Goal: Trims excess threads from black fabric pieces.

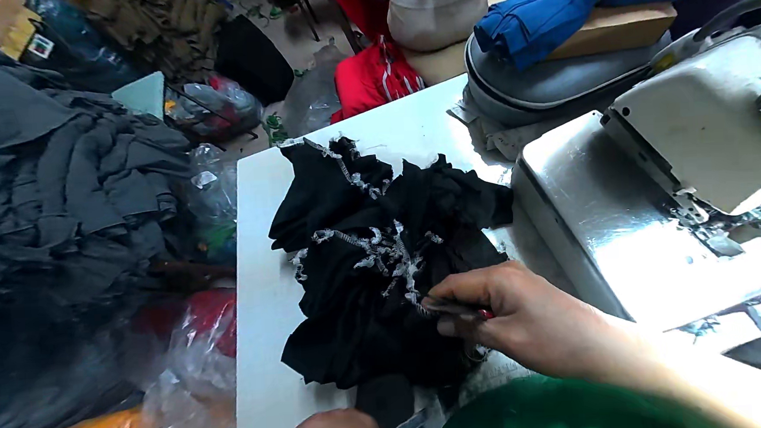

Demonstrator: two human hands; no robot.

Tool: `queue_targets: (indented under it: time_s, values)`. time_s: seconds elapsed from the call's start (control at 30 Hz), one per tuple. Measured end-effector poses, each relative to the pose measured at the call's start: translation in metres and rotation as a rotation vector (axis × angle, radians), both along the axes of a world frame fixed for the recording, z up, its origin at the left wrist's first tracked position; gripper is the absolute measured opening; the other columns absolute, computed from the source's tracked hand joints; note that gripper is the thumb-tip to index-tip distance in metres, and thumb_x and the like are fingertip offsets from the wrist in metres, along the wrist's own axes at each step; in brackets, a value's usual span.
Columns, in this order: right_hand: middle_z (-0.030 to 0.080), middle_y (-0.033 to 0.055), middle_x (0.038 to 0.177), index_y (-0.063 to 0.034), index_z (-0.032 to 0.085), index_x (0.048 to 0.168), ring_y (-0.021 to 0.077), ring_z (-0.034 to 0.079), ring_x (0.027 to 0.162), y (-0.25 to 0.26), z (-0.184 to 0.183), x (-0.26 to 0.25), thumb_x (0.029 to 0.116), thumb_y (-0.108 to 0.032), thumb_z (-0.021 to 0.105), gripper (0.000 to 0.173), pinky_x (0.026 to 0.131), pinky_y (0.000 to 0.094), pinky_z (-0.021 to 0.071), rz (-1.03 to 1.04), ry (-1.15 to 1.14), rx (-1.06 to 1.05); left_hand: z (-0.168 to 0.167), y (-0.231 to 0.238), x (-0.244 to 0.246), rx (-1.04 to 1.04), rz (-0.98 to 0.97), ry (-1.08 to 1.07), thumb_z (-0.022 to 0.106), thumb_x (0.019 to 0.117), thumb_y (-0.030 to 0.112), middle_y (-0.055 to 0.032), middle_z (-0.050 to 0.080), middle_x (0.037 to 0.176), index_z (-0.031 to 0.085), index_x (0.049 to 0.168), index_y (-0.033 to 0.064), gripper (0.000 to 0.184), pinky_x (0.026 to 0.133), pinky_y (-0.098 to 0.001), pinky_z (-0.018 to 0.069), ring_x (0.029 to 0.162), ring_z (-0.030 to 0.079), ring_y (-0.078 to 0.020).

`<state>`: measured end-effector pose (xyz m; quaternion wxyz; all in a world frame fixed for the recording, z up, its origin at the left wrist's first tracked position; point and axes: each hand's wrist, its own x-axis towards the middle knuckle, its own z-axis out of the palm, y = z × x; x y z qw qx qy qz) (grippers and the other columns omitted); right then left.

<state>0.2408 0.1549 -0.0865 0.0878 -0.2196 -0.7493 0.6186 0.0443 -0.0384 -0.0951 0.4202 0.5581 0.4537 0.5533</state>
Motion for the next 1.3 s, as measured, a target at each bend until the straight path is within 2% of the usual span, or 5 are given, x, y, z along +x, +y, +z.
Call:
queue_targets:
  time_s: [0.2, 0.53, 0.8, 0.97, 1.3]
  values:
    - [0.07, 0.0104, 0.089, 0.0011, 0.072, 0.114, 0.0083, 0.06, 0.072, -0.013, -0.008, 0.017, 0.099, -0.007, 0.056, 0.024, 0.068, 0.0236, 0.0494, 0.046, 0.093, 0.038, -0.019, 0.023, 0.016, -0.044, -0.073, 0.059, 0.056, 0.1028, 0.042, 0.0202, 0.063, 0.13, 0.066, 0.129, 0.0254, 0.033, 0.103, -0.0122, 0.0435, 0.122, 0.054, 0.0093]
    - [0.075, 0.015, 0.105, 0.0009, 0.072, 0.119, 0.0233, 0.072, 0.098, -0.025, -0.012, 0.019, 0.09, 0.006, 0.059, 0.032, 0.085, 0.0391, 0.0566, 0.063, 0.271, 0.227, -0.029, 0.026, 0.026, -0.117, 0.051, -0.124, 0.067, 0.0956, 0.037, 0.026, 0.064, 0.129, 0.063, 0.134, 0.0333, 0.039, 0.099, -0.01, 0.047, 0.116, 0.058, 0.0126]
    - [0.074, 0.0179, 0.103, 0.0025, 0.072, 0.117, 0.0263, 0.072, 0.096, -0.024, -0.012, 0.017, 0.0889, 0.009, 0.059, 0.032, 0.084, 0.0404, 0.0563, 0.145, 0.307, 0.162, -0.055, 0.024, 0.017, -0.07, -0.049, 0.033, 0.061, 0.0944, 0.058, 0.021, 0.046, 0.151, 0.065, 0.126, 0.0397, 0.037, 0.118, -0.0253, 0.0338, 0.143, 0.038, -0.001]
    - [0.074, 0.0174, 0.103, 0.0026, 0.072, 0.119, 0.0241, 0.071, 0.098, -0.02, -0.011, 0.019, 0.0899, 0.008, 0.059, 0.032, 0.086, 0.0382, 0.0558, 0.184, 0.317, 0.121, -0.044, 0.021, 0.026, -0.08, -0.096, -0.057, 0.061, 0.0961, 0.053, 0.0277, 0.058, 0.138, 0.057, 0.141, 0.0335, 0.049, 0.108, -0.0127, 0.0416, 0.126, 0.05, 0.0135]
    - [0.074, 0.0115, 0.106, -0.0046, 0.071, 0.122, 0.021, 0.072, 0.097, -0.014, -0.011, 0.03, 0.0926, 0.0, 0.062, 0.031, 0.084, 0.04, 0.0573, 0.1, 0.207, 0.233, -0.049, 0.018, 0.027, 0.002, -0.026, 0.0, 0.057, 0.0991, 0.053, 0.0242, 0.061, 0.135, 0.064, 0.133, 0.0307, 0.041, 0.109, -0.0157, 0.0409, 0.127, 0.051, 0.0095]
